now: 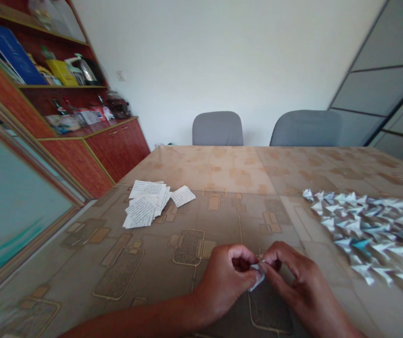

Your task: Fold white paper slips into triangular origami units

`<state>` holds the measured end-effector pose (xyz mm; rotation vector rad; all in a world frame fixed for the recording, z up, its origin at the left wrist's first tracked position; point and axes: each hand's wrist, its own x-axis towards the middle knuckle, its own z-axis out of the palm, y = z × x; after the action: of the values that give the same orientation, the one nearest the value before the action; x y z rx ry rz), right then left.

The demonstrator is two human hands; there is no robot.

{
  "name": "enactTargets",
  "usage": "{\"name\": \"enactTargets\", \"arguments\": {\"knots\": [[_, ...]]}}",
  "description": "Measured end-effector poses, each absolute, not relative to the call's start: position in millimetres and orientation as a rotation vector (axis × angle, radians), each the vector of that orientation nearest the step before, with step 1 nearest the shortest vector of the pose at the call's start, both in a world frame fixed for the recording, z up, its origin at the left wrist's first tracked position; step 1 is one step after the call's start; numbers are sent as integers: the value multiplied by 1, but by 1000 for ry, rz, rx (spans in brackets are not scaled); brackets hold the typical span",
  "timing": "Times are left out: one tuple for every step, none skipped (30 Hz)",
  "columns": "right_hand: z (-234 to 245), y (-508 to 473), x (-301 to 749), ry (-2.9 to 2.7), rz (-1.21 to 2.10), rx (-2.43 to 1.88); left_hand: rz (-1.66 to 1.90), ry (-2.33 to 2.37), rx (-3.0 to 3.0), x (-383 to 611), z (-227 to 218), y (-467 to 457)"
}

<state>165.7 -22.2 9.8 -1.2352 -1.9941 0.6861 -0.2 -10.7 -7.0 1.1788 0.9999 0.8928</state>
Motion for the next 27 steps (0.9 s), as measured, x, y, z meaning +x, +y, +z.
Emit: {"name": "enactTargets", "arguments": {"knots": [[9, -22, 165, -1982, 705, -1238, 912, 1003, 1189, 0, -7, -11], [9, -21, 165, -1970, 731, -1234, 935, 1004, 1197, 0, -6, -11], [9, -19, 165, -1956, 757, -1226, 960, 1001, 1203, 1, -5, -11], [8, -18, 166, -1939, 774, -1215, 990, 999, 1210, 1, -4, -11], [8, -17, 166, -1918, 779, -1200, 1026, 999, 1224, 1, -3, -11], [8, -16, 166, -1897, 776, -1183, 1064, 998, 1246, 1, -2, -12], [8, -15, 166, -1876, 770, -1164, 1107, 998, 1272, 1, -1, -12], [8, -15, 166, -1861, 773, -1138, 1148, 999, 1301, 1, -1, -13], [8, -16, 166, -1851, 790, -1110, 1186, 1001, 1328, 2, -1, -13], [8, -17, 166, -1846, 818, -1081, 1216, 1000, 1353, 1, -1, -14], [8, -18, 166, -1841, 850, -1055, 1236, 1001, 1374, 1, -1, -15], [8, -19, 166, -1833, 879, -1038, 1246, 1006, 1390, 1, -1, -16], [8, -20, 166, -1823, 900, -1030, 1244, 1011, 1405, 0, 0, -17], [8, -21, 166, -1813, 911, -1029, 1231, 1016, 1421, -1, 0, -18], [8, -21, 166, -1803, 914, -1036, 1216, 1022, 1432, -1, 1, -18], [7, -22, 166, -1794, 913, -1043, 1201, 1027, 1434, -2, 2, -18], [7, -22, 167, -1788, 911, -1051, 1190, 1028, 1426, -2, 3, -18], [7, -22, 167, -1784, 908, -1052, 1186, 1024, 1408, -2, 3, -18], [8, -22, 167, -1781, 904, -1052, 1186, 1016, 1382, -2, 3, -18], [8, -22, 167, -1778, 901, -1054, 1187, 1006, 1351, -2, 3, -18], [8, -22, 167, -1774, 899, -1054, 1186, 996, 1321, -2, 2, -17], [8, -23, 166, -1767, 899, -1052, 1181, 988, 1294, -1, 1, -17], [8, -23, 166, -1758, 904, -1053, 1176, 981, 1272, -1, 0, -17], [8, -23, 165, -1749, 911, -1052, 1172, 972, 1252, 0, -2, -17], [8, -24, 164, -1739, 920, -1048, 1169, 962, 1234, 0, -3, -16], [7, -24, 164, -1732, 932, -1043, 1168, 952, 1220, 0, -4, -16], [7, -23, 163, -1730, 943, -1039, 1165, 940, 1211, 0, -4, -15]]}}
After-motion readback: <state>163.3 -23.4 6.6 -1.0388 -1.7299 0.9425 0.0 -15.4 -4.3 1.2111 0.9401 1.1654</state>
